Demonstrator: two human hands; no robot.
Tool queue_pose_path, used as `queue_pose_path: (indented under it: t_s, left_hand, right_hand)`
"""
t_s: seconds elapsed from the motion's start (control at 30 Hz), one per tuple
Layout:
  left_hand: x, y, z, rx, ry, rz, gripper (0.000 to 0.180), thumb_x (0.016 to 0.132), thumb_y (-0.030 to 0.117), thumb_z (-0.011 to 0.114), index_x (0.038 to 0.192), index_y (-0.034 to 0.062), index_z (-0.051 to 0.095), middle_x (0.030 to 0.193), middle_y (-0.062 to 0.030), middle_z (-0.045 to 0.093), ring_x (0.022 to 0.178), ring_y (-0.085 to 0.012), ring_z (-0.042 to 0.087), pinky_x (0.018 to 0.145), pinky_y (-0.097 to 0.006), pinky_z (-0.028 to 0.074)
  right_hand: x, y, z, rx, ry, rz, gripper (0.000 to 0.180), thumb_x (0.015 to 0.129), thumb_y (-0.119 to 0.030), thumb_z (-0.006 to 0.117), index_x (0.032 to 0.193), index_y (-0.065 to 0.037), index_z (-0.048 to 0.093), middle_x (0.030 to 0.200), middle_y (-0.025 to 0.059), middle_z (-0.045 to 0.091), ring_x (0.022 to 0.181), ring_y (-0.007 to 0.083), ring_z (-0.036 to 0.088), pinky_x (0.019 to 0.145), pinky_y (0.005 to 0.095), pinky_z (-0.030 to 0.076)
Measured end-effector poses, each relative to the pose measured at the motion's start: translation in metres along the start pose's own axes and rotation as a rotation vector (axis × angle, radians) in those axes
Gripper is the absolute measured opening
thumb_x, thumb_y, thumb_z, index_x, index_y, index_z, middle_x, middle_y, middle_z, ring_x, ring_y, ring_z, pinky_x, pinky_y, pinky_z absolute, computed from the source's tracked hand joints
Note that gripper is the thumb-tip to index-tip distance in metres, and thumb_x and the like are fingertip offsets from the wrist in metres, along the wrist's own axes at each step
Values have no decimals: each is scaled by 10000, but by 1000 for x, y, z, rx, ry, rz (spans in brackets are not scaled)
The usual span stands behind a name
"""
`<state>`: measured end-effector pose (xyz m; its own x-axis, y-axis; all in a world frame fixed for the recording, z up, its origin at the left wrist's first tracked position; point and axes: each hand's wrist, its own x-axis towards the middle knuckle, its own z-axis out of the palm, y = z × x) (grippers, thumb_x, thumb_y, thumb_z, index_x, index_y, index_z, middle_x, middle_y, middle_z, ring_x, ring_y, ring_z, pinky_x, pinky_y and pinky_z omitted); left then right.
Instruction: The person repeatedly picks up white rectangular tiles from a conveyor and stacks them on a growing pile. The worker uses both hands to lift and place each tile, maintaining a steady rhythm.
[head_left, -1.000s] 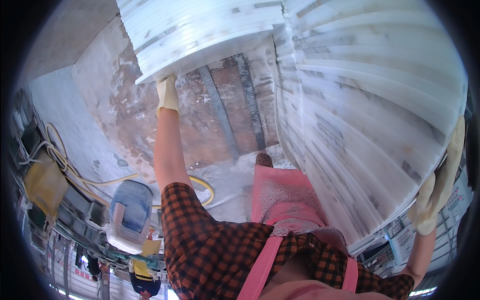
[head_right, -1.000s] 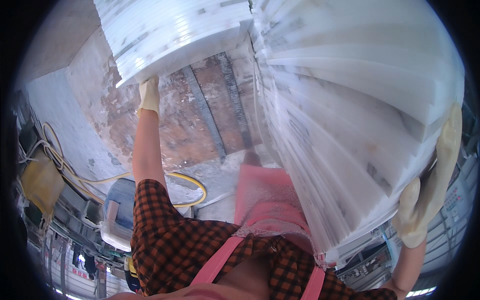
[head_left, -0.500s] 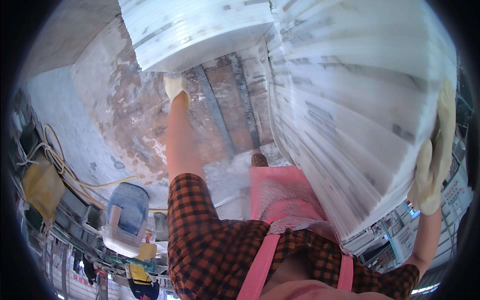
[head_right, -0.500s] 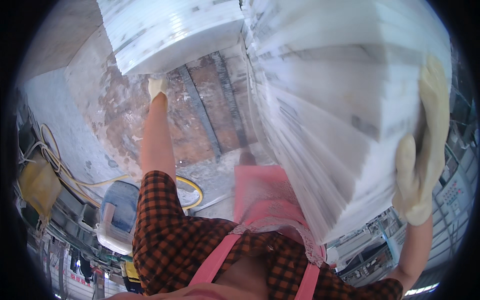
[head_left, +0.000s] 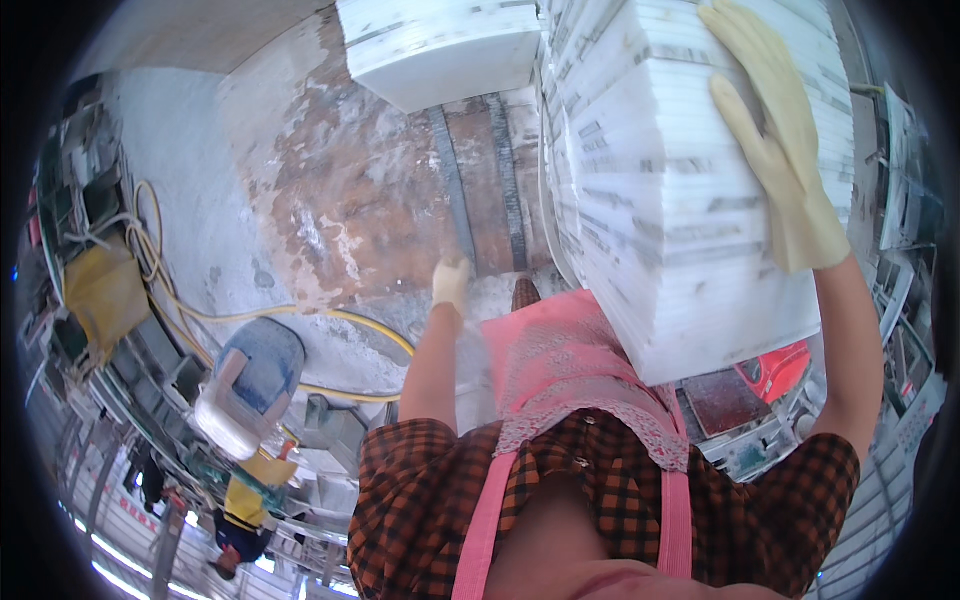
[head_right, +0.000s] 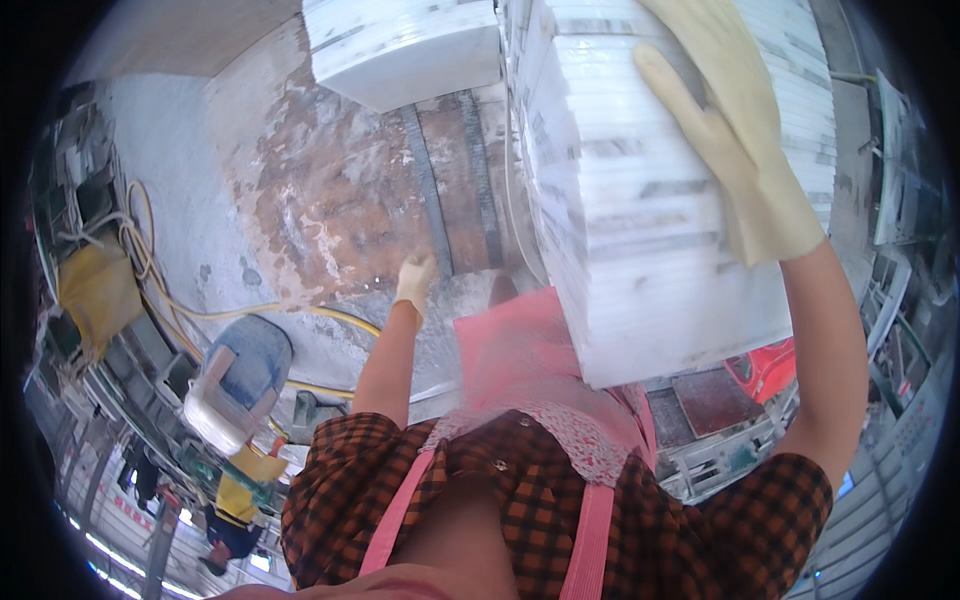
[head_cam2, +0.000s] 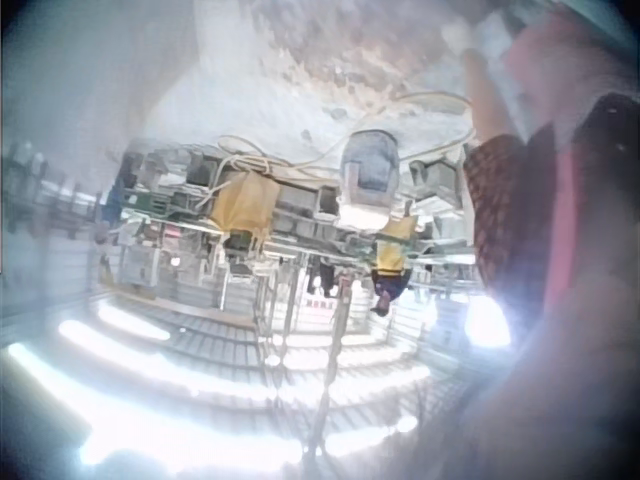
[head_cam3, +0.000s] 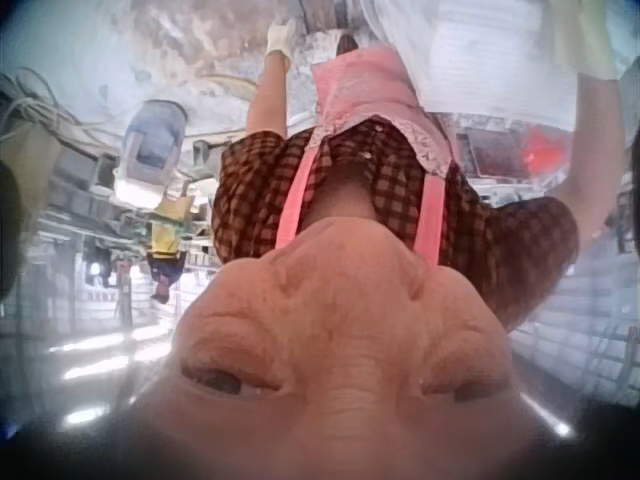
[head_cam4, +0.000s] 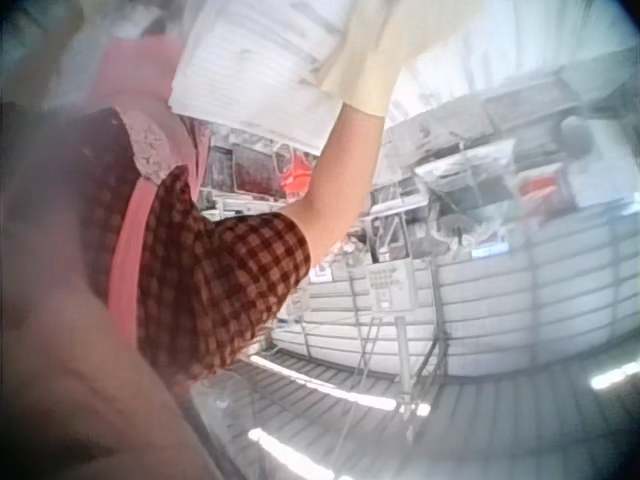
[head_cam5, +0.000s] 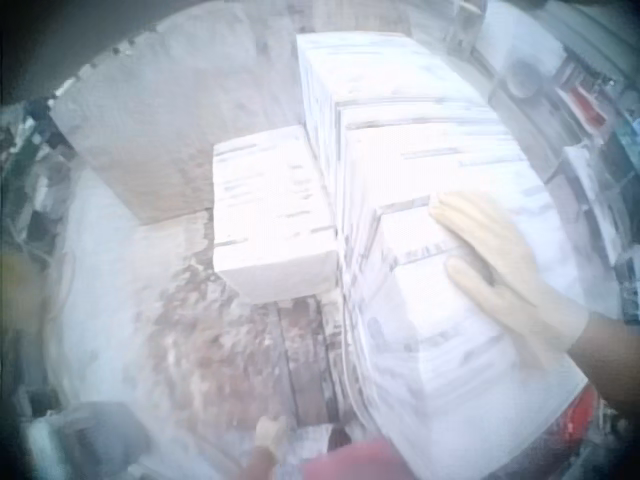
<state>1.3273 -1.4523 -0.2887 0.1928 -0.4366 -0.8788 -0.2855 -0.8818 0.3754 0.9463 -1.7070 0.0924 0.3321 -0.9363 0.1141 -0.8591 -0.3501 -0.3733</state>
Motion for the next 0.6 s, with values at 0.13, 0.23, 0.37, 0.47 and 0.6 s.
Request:
queue_pose_path:
  t_s: [0.13,0.23,0.37,0.47,0.6]
  left_hand:
    - [-25,85,-48,-267,221,224,376,942,260,583,1207,-7,600,1047,-66,662,944,-161,603,844,-314,476]
    - [-18,156,-89,-430,159,150,445,971,289,555,1321,15,527,1167,-96,615,1091,-161,544,941,-319,429]
    - [22,237,-105,-642,242,375,555,973,463,541,1290,8,506,1168,-79,608,1028,-151,548,900,-272,431]
    - [66,293,-107,-487,312,440,617,960,529,530,1290,7,510,1103,-81,612,868,-146,536,759,-288,438]
    - [94,338,-93,-420,252,458,711,977,549,471,1425,8,359,1306,-159,529,1145,-252,521,973,-404,420]
  right_hand:
    - [3,-3,1,-10,69,-120,430,964,-219,529,1365,-64,541,1446,116,490,1393,281,381,1169,390,247]
    - [4,-2,5,-15,44,-74,429,964,-211,527,1372,-77,540,1451,116,486,1394,280,379,1173,389,245]
    - [5,2,9,-30,9,-9,432,967,-179,503,1383,-66,526,1460,122,475,1404,276,365,1174,383,241]
    - [9,-1,7,-39,-45,-12,438,965,-156,487,1390,-54,513,1478,137,446,1417,278,344,1179,382,224]
    - [11,-13,1,9,-113,137,466,959,-116,458,1415,-25,467,1508,156,393,1439,286,304,1188,384,190]
